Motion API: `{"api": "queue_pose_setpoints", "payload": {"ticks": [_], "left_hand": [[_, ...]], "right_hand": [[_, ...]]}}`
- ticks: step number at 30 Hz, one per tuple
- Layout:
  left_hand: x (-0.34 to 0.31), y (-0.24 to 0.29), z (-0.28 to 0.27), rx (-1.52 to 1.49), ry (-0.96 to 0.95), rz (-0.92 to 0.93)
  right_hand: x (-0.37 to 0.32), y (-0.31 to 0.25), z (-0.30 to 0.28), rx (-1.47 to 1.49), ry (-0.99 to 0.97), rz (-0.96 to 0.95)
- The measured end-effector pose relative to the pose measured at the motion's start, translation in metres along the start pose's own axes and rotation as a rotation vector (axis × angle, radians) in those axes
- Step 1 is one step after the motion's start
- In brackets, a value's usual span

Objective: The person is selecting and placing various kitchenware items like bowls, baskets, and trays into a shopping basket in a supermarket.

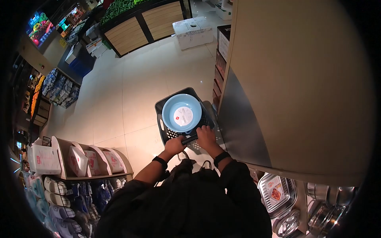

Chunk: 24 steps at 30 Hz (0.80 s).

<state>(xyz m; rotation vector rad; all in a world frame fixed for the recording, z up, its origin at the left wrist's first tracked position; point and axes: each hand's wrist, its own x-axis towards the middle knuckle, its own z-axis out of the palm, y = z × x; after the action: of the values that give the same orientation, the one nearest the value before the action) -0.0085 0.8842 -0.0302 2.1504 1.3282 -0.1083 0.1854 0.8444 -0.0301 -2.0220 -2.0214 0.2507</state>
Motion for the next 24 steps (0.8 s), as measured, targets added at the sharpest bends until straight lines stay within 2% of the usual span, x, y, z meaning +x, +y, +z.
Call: {"api": "queue_pose_setpoints", "payload": {"ticks": [14, 24], "left_hand": [[0.069, -0.051, -0.049, -0.033, -0.011, 0.106], [0.116, -0.081, -0.08, -0.032, 0.012, 0.225]], "right_hand": [[0.087, -0.014, 0.021, -0.063, -0.037, 0.08], [0.129, -0.031, 0.024, -0.065, 0.007, 0.174]]}}
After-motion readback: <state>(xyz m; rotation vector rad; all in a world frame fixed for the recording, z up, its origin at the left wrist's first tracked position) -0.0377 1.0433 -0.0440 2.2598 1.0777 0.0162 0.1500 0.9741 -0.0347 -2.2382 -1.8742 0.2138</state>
